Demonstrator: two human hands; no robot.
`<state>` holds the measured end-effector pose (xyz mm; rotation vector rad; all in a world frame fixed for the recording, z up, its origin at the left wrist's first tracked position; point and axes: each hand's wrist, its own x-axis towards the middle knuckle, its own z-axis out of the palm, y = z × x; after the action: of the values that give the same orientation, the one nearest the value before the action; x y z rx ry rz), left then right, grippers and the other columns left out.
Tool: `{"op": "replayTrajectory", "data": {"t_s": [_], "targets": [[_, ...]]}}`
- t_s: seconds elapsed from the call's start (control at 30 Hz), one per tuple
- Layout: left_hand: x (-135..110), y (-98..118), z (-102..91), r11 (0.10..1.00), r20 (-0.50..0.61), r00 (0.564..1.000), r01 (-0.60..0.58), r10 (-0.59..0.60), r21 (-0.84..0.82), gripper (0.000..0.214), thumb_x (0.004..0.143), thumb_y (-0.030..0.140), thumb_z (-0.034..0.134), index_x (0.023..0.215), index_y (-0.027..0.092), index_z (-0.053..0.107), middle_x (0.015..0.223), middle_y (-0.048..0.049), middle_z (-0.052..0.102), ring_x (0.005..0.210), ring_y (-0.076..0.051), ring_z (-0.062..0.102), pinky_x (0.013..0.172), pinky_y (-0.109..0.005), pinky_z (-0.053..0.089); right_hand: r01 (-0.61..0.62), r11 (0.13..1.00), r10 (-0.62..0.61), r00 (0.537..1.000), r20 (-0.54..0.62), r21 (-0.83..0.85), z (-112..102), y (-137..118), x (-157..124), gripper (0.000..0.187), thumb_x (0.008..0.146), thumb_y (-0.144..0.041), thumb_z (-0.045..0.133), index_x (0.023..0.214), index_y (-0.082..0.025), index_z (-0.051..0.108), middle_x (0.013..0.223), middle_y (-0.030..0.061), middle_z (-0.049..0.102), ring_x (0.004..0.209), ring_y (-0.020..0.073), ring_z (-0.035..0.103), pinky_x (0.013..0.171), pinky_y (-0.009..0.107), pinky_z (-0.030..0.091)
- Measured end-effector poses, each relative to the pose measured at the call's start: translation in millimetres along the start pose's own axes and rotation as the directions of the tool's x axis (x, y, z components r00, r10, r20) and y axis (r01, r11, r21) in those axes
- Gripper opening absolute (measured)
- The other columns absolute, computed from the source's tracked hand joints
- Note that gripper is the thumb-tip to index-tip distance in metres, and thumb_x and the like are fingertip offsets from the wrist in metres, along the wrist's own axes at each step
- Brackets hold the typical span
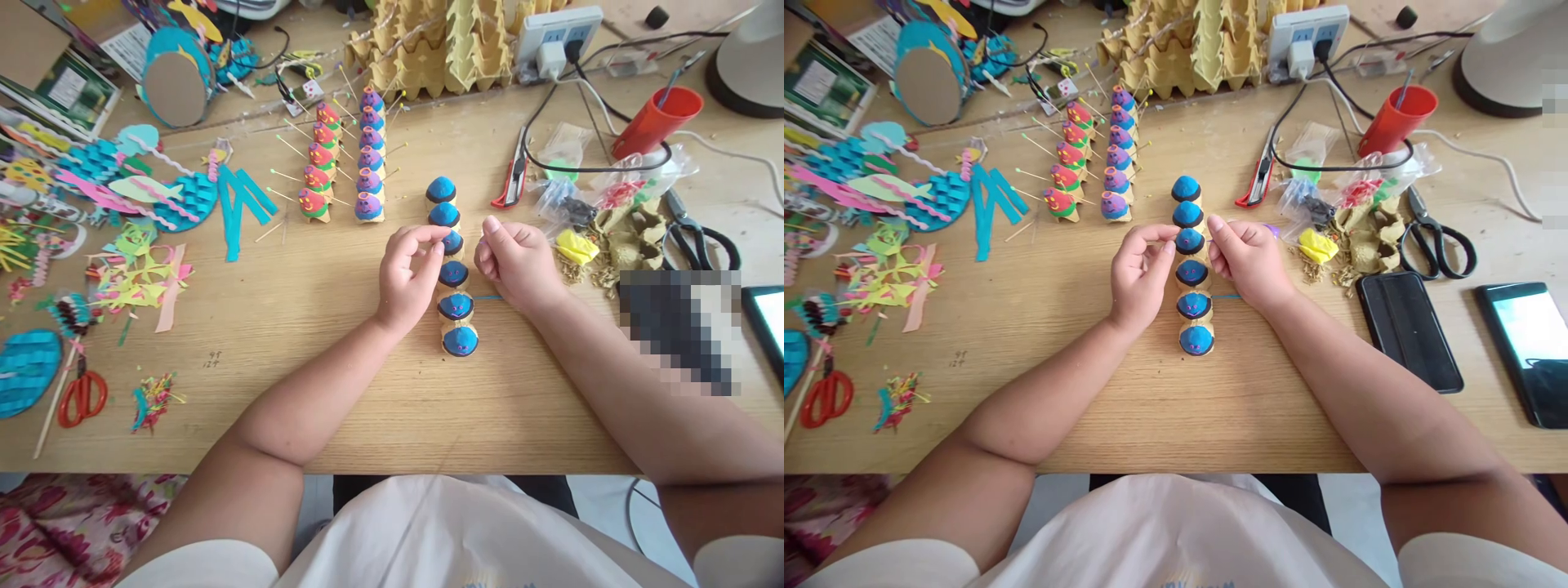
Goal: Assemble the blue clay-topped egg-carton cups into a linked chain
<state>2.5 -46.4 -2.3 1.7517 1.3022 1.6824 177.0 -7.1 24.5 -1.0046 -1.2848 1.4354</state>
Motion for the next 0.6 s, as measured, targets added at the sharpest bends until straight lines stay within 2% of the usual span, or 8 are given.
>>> {"op": "replayTrajectory", "data": {"t_s": [0.13, 0.23, 0.43, 0.6], "targets": [[1.5, 10.3, -2.5, 0.993, 0.086, 0.994, -0.076, 0.068, 0.092, 0.023, 0.105, 0.047, 0.063, 0.11, 0.027, 0.075, 0.111, -0.0047, 0.078, 0.111, -0.019, 0.071, 0.099, -0.035, 0.055, 0.091, 0.984, -0.085, 0.995, 0.042, -0.156, 0.4, -4.4, -3.5, 0.07, 0.085, -0.083, 0.068, 0.055, -0.02, 0.061, 0.046, -0.0018, 0.053, 0.042, 0.0074, 0.043, 0.043, 0.025, 0.031], [2.3, 14.6, -3.1, 0.984, 0.107, 0.988, -0.122, 0.109, 0.133, 0.026, 0.101, 0.05, 0.068, 0.109, 0.026, 0.076, 0.108, -0.0043, 0.078, 0.108, -0.019, 0.071, 0.102, -0.037, 0.054, 0.169, 0.96, -0.155, 0.985, 0.079, -0.225, 1.1, -6.8, -5.7, 0.071, 0.084, -0.085, 0.066, 0.057, -0.019, 0.064, 0.049, -0.001, 0.057, 0.045, 0.0076, 0.047, 0.045, 0.025, 0.034], [2.3, 12.1, -1.5, 0.971, 0.096, 0.982, -0.176, 0.162, 0.163, 0.018, 0.099, 0.043, 0.074, 0.102, 0.026, 0.08, 0.102, -0.0022, 0.076, 0.105, -0.017, 0.07, 0.102, -0.035, 0.054, 0.248, 0.938, -0.218, 0.965, 0.144, -0.242, 1.1, -4.4, -6.6, 0.068, 0.087, -0.081, 0.067, 0.06, -0.019, 0.066, 0.054, 0.0, 0.061, 0.049, 0.0083, 0.05, 0.05, 0.026, 0.038], [2.5, 11.7, -2.1, 0.974, 0.068, 0.986, -0.162, 0.153, 0.156, 0.017, 0.101, 0.041, 0.072, 0.098, 0.027, 0.08, 0.099, -0.0013, 0.077, 0.102, -0.017, 0.071, 0.099, -0.035, 0.054, 0.221, 0.954, -0.197, 0.972, 0.13, -0.202, 0.9, -3.7, -5.6, 0.072, 0.091, -0.086, 0.054, 0.066, -0.019, 0.068, 0.059, 0.0011, 0.063, 0.054, 0.0097, 0.052, 0.052, 0.026, 0.04]]}}
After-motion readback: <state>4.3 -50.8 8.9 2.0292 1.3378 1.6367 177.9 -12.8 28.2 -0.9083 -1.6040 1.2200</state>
